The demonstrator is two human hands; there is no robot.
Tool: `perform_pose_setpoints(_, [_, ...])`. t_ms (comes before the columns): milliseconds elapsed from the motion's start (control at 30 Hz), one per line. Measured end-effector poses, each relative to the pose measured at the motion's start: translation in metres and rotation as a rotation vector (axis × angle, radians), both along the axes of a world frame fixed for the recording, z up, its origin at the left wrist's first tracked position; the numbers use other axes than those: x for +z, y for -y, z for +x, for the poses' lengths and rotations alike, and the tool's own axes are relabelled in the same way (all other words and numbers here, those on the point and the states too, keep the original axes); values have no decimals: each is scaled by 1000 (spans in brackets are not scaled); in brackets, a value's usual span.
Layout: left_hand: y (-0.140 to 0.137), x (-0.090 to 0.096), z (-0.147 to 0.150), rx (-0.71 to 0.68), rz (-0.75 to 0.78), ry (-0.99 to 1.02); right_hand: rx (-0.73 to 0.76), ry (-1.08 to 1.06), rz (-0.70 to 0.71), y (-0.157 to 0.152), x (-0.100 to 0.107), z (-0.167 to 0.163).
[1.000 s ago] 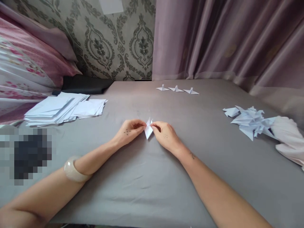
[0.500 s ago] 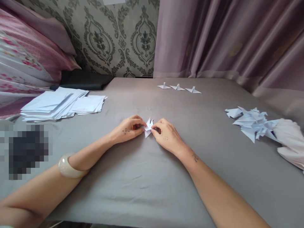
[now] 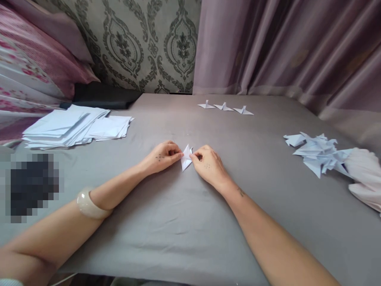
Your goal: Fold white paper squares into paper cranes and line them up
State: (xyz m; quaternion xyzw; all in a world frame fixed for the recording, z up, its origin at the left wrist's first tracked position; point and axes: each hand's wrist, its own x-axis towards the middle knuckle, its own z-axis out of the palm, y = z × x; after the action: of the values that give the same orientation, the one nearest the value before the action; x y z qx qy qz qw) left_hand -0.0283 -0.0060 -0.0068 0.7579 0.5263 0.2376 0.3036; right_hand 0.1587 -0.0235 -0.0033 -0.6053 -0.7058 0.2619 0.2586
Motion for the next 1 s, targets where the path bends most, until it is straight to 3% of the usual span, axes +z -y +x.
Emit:
perform_pose_setpoints(500, [-3,2,1,-8,5,-37,-43,-11,-50,-4,2,-4])
perform_pose_setpoints(1000, [1,-7,2,-26,114,-101,-11,62,26,-3,-6,0])
